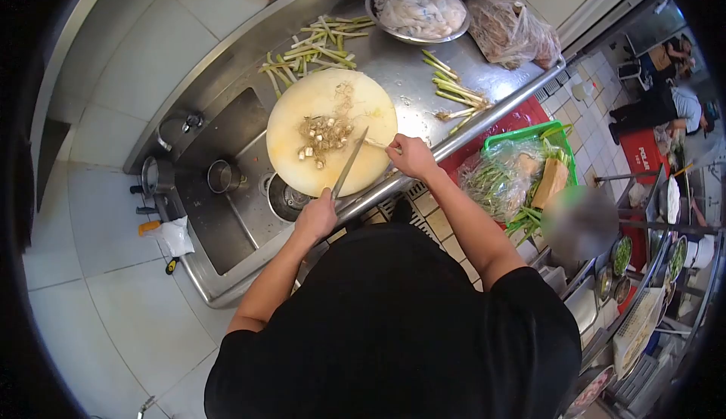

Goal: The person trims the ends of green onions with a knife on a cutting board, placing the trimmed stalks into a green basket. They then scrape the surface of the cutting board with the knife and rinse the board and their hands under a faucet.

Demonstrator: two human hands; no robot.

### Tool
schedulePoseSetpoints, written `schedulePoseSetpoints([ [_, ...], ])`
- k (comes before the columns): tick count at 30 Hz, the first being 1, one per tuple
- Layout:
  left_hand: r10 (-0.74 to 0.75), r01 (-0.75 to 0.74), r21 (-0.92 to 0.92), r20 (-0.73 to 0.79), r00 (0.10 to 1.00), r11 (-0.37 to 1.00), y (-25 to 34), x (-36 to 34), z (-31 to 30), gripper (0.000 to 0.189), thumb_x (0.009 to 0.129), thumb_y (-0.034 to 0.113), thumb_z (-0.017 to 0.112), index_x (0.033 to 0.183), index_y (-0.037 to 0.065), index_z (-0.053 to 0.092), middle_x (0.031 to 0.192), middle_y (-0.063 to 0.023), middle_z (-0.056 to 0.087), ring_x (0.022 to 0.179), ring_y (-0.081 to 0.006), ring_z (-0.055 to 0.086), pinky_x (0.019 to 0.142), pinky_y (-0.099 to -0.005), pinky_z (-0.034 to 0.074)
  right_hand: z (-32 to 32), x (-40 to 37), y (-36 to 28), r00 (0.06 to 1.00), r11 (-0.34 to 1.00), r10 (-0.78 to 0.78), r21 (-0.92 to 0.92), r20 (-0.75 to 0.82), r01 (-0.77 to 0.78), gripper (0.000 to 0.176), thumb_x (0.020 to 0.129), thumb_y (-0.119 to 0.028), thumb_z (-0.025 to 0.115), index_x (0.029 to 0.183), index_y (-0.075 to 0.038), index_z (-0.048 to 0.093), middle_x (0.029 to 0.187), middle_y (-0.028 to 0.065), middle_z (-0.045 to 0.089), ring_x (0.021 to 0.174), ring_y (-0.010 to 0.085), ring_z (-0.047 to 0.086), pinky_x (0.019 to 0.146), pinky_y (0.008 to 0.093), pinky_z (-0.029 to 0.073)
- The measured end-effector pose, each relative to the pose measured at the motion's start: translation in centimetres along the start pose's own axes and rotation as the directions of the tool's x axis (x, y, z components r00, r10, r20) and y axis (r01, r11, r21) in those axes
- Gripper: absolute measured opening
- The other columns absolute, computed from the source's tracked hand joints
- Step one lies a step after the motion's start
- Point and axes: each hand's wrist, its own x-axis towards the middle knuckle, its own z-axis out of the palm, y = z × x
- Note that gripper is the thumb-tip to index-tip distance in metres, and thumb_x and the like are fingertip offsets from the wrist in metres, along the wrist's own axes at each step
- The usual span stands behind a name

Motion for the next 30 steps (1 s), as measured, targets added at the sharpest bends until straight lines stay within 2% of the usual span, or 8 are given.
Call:
schedulePoseSetpoints([
  [6, -0.018, 0.01, 0.11, 0.078, 0.997, 0.994, -2.1, 1.4, 0.0, 0.027, 0.095, 0.025, 0.043, 0.108, 0.002, 0.049, 0.095, -0.0309, 0.063, 0.093, -0.0486, 0.061, 0.082, -0.056, 0.046, -4.1, 2.9, -1.3, 0.988, 0.972, 0.146, 0.177, 0.047, -0.152, 0.039, 0.083, -0.04, 0.064, 0.089, -0.001, 0.068, 0.08, 0.0184, 0.068, 0.075, 0.0299, 0.066, 0.072, 0.0387, 0.051],
  [8, -0.024, 0.014, 0.113, 0.083, 0.996, 0.994, -2.3, 1.8, 0.6, 0.027, 0.095, 0.025, 0.043, 0.108, 0.002, 0.049, 0.095, -0.0318, 0.063, 0.093, -0.0487, 0.061, 0.082, -0.056, 0.046, -4.7, 7.0, -3.5, 0.976, 0.91, -0.113, 0.374, -0.188, 0.178, 0.039, 0.087, -0.038, 0.063, 0.098, -0.001, 0.068, 0.088, 0.0178, 0.068, 0.079, 0.028, 0.066, 0.075, 0.0362, 0.051],
  [11, -0.016, 0.008, 0.092, 0.088, 0.996, 0.996, -1.8, 1.7, 0.7, 0.028, 0.096, 0.026, 0.043, 0.109, 0.002, 0.049, 0.095, -0.0336, 0.062, 0.094, -0.0496, 0.06, 0.083, -0.0559, 0.046, -7.9, 11.8, -3.3, 0.896, 0.838, -0.162, 0.422, -0.414, 0.346, 0.033, 0.088, -0.031, 0.061, 0.104, -0.003, 0.067, 0.093, 0.0173, 0.069, 0.085, 0.0291, 0.067, 0.079, 0.0368, 0.051],
  [14, -0.014, 0.007, 0.097, 0.067, 0.998, 0.995, -2.6, 1.8, 1.2, 0.028, 0.095, 0.026, 0.044, 0.108, 0.002, 0.048, 0.094, -0.0333, 0.062, 0.092, -0.0497, 0.06, 0.082, -0.0563, 0.046, -10.7, 13.3, 4.3, 0.975, 0.988, -0.111, -0.132, -0.192, 0.086, 0.025, 0.083, -0.016, 0.059, 0.105, -0.008, 0.067, 0.097, 0.0186, 0.068, 0.093, 0.0333, 0.065, 0.082, 0.0397, 0.051],
  [16, -0.018, 0.015, 0.088, 0.033, 0.999, 0.996, -2.7, 1.5, 1.5, 0.027, 0.096, 0.026, 0.044, 0.108, 0.002, 0.048, 0.091, -0.0327, 0.062, 0.09, -0.0494, 0.061, 0.08, -0.0566, 0.047, -9.9, 11.4, 11.1, 0.984, 0.795, 0.174, -0.593, 0.026, -0.125, 0.032, 0.076, -0.011, 0.059, 0.107, -0.013, 0.067, 0.099, 0.0177, 0.067, 0.095, 0.0343, 0.065, 0.085, 0.0412, 0.052],
  [21, 0.022, -0.018, 0.089, -0.041, 0.999, 0.996, -0.1, -0.3, 1.5, 0.026, 0.096, 0.027, 0.044, 0.107, 0.004, 0.049, 0.083, -0.0307, 0.063, 0.082, -0.0486, 0.062, 0.074, -0.0574, 0.047, -6.8, 6.0, 15.3, 0.941, 0.777, 0.202, -0.54, -0.271, -0.322, 0.025, 0.085, -0.023, 0.059, 0.107, -0.013, 0.066, 0.132, 0.0181, 0.049, 0.124, 0.0367, 0.042, 0.102, 0.0498, 0.036],
  [27, 0.138, -0.139, 0.002, 0.05, 0.989, 0.99, -2.5, -0.3, 0.2, 0.023, 0.096, 0.026, 0.045, 0.105, 0.005, 0.048, 0.08, -0.0307, 0.062, 0.079, -0.0492, 0.061, 0.072, -0.0587, 0.047, -5.7, 8.5, 11.7, 0.951, 0.905, -0.021, -0.409, -0.309, -0.113, 0.019, 0.09, -0.024, 0.055, 0.1, -0.01, 0.062, 0.099, 0.016, 0.065, 0.107, 0.0342, 0.054, 0.09, 0.0473, 0.042],
  [30, 0.148, -0.152, 0.023, 0.131, 0.98, 0.988, -3.9, -0.6, -1.5, 0.024, 0.095, 0.026, 0.046, 0.106, 0.004, 0.047, 0.083, -0.0312, 0.062, 0.083, -0.0491, 0.061, 0.076, -0.0577, 0.046, -5.4, 8.7, 9.6, 0.973, 1.0, -0.03, 0.0, -0.228, 0.031, 0.022, 0.095, -0.024, 0.051, 0.099, -0.004, 0.058, 0.08, 0.0119, 0.063, 0.072, 0.0286, 0.06, 0.066, 0.037, 0.045],
])
